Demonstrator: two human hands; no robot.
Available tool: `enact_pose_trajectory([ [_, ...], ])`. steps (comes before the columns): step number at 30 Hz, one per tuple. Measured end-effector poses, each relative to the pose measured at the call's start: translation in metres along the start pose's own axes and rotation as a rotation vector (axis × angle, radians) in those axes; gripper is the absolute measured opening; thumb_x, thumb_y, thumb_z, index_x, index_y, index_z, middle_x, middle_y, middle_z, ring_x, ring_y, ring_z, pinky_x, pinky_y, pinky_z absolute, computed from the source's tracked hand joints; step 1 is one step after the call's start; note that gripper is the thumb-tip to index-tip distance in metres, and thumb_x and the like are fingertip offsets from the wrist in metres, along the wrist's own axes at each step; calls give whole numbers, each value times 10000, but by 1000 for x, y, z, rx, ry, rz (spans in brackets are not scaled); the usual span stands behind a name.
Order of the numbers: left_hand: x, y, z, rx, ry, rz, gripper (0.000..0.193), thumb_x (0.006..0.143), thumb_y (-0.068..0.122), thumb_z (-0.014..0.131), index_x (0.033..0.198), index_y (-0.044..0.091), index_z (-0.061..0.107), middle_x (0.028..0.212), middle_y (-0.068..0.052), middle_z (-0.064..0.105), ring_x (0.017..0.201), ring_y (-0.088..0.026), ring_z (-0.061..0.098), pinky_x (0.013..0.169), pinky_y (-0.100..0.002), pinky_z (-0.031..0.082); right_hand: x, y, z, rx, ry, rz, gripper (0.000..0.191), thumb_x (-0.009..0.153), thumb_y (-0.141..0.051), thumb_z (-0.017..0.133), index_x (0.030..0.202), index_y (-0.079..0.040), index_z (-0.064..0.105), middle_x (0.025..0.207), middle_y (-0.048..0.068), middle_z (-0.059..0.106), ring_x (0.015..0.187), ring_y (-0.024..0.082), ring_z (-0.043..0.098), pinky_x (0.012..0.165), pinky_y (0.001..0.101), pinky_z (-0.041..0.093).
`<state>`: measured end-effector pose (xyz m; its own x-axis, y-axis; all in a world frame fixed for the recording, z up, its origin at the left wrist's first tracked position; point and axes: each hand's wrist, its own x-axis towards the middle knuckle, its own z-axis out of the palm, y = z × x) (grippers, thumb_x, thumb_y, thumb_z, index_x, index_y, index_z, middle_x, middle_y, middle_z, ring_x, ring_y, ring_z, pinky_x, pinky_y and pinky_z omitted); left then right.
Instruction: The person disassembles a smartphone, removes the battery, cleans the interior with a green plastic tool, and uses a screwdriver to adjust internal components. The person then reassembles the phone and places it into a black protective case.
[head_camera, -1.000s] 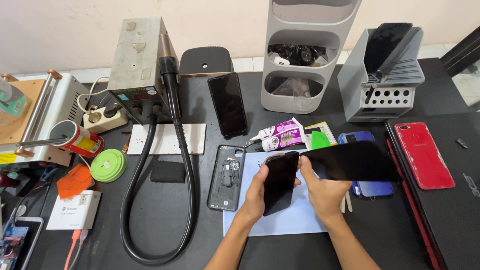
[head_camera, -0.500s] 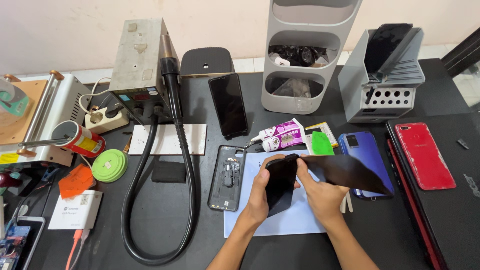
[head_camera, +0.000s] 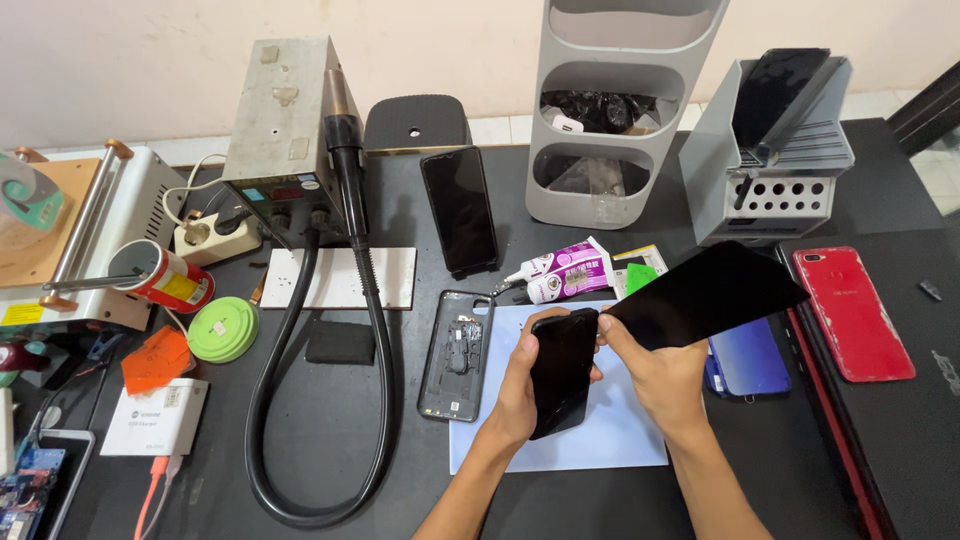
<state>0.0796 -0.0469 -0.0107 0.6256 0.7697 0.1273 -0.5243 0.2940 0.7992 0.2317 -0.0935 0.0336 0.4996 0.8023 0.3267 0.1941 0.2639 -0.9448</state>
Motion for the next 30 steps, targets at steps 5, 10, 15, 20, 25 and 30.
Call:
enact_pose_trajectory([
  [5,0,-1,0,8,-10,24,625,1070,528,318,1410,18,439,1212,-203,661,950,-253,677,885,-393,548,-1,1,0,-48,3,-15,50,884,-11,769,902,-14,723,834,9,721,740,88,673,697,235,534],
  [10,-1,-2,2,-19,-3,18,606,1075,515,297,1400,23,440,1185,-187,649,923,-249,679,867,-389,554,0,1,0,-97,-25,-4,44,882,-19,766,888,-24,723,803,2,707,718,85,638,671,240,510],
  [15,-2,0,3,-13,9,28,598,1076,512,294,1394,25,433,1178,-181,635,913,-254,679,846,-390,563,-1,-1,2,-130,-16,36,58,869,-22,773,872,-23,715,808,7,704,726,87,643,678,247,517],
  [20,-1,0,1,-6,14,30,596,1079,506,287,1400,24,428,1172,-183,635,910,-261,684,840,-392,568,0,-2,4,-48,-25,99,54,868,-14,762,847,-16,712,787,18,706,709,94,649,662,253,516],
  [25,1,-3,-2,6,31,21,599,1083,498,274,1433,32,416,1173,-193,644,921,-267,694,853,-399,574,-1,-1,5,-22,-49,144,53,870,-17,752,830,-13,717,777,23,718,701,101,664,653,255,523],
  [30,4,-9,-8,-90,73,-74,600,1044,509,273,1441,78,401,1208,-206,662,927,-273,708,843,-401,575,-6,9,6,-26,-14,148,51,901,-45,733,886,-2,709,813,40,728,730,111,680,681,264,535],
])
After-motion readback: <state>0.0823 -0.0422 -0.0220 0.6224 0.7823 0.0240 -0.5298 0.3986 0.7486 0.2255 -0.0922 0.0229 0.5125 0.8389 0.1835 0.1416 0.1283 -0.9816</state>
